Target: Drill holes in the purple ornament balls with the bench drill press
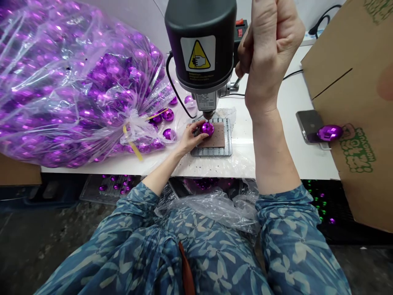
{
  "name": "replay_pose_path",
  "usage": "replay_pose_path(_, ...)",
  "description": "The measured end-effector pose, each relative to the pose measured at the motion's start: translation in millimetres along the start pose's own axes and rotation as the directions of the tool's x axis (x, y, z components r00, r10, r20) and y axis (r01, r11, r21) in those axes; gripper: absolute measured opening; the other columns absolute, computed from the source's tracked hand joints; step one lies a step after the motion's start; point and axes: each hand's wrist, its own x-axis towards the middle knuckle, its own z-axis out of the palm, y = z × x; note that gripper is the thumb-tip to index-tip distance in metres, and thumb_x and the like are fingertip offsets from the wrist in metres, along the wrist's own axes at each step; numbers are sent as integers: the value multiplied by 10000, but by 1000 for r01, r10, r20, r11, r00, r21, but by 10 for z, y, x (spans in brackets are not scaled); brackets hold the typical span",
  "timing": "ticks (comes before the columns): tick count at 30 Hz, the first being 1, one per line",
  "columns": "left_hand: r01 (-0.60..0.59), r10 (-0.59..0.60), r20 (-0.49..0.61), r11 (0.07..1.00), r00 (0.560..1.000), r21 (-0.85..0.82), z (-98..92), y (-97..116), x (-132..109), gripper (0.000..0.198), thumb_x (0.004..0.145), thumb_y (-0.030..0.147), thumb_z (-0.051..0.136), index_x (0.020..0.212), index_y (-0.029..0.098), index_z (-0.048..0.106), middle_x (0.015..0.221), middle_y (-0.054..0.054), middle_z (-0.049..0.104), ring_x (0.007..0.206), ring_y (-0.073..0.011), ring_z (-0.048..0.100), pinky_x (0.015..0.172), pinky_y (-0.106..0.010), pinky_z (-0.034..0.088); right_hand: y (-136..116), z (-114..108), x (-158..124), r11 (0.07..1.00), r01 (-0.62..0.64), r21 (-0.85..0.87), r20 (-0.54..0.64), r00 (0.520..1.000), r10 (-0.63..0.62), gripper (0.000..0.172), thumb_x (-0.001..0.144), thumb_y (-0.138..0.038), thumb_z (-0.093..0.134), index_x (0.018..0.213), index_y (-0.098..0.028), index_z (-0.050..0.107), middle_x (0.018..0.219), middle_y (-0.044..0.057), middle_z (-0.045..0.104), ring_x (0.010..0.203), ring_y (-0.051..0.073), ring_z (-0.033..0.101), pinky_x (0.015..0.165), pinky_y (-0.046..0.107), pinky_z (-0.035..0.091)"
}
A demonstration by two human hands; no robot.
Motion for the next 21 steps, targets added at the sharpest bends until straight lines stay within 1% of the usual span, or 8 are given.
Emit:
replay_pose_path(4, -127, 126, 24, 990, 992, 57, 53, 86, -18, 612, 909, 465, 957, 1438, 262, 727, 1358, -123, 754, 1356, -356, 667, 1235, -610, 530, -2, -6, 14, 1000, 5, -2, 7, 1000, -5, 660, 696, -741, 706, 695, -257, 256, 492, -118, 204, 395, 24, 378, 375, 221, 261)
replay_pose_path(6, -156, 154, 34, 986, 987, 65, 104, 98, -21, 617, 917, 459, 952, 1450, 262, 711, 1387, -125, 735, 1358, -354, 673, 1239, -622, 522, -1, -8, 21, 1000, 13, -10, 25, 1000, -13, 664, 708, -740, 711, 698, -243, 271, 498, -116, 189, 398, 18, 380, 375, 214, 259)
replay_pose_path(9, -155, 154, 22, 987, 988, 46, 193, 60, -21, 633, 921, 466, 948, 1464, 263, 691, 1409, -130, 725, 1384, -358, 671, 1260, -634, 514, -3, -7, 23, 1000, 19, 1, 27, 999, -19, 674, 678, -778, 696, 702, -240, 292, 496, -119, 199, 398, 17, 376, 371, 221, 254)
replay_pose_path(11, -145, 145, 13, 989, 989, -8, 242, 8, -21, 632, 935, 466, 934, 1473, 258, 676, 1440, -136, 723, 1416, -363, 667, 1275, -632, 517, -11, -4, 19, 1000, 11, 13, 8, 1000, -11, 681, 630, -798, 682, 702, -254, 280, 490, -124, 231, 399, 20, 372, 368, 228, 252)
replay_pose_path(13, -127, 130, 25, 989, 991, -80, 267, -44, -24, 634, 962, 476, 903, 1499, 261, 645, 1470, -138, 721, 1433, -357, 673, 1274, -617, 536, -25, -2, 15, 1000, 3, 8, 4, 1000, -3, 671, 621, -800, 672, 697, -257, 286, 483, -125, 238, 396, 19, 369, 367, 228, 251)
replay_pose_path(17, -99, 112, 73, 982, 991, -158, 238, -86, -36, 662, 991, 525, 862, 1548, 284, 597, 1529, -132, 702, 1448, -337, 685, 1276, -592, 557, -37, -8, 18, 999, 4, -35, 36, 999, -3, 623, 691, -773, 670, 694, -232, 359, 477, -127, 251, 397, 13, 392, 377, 208, 265)
replay_pose_path(19, -106, 119, 73, 981, 990, -162, 217, -70, -41, 662, 981, 534, 872, 1537, 286, 611, 1551, -132, 694, 1472, -345, 675, 1299, -599, 540, -25, -16, 23, 999, 6, -33, 33, 999, -5, 639, 671, -783, 674, 691, -233, 350, 481, -127, 272, 400, 15, 396, 376, 212, 269)
replay_pose_path(21, -108, 119, 59, 982, 991, -157, 212, -39, -45, 655, 964, 525, 889, 1516, 281, 633, 1537, -132, 706, 1472, -354, 676, 1316, -612, 524, -4, -24, 26, 1000, 13, -19, 23, 1000, -12, 663, 656, -794, 686, 689, -236, 330, 488, -122, 250, 402, 18, 394, 372, 218, 267)
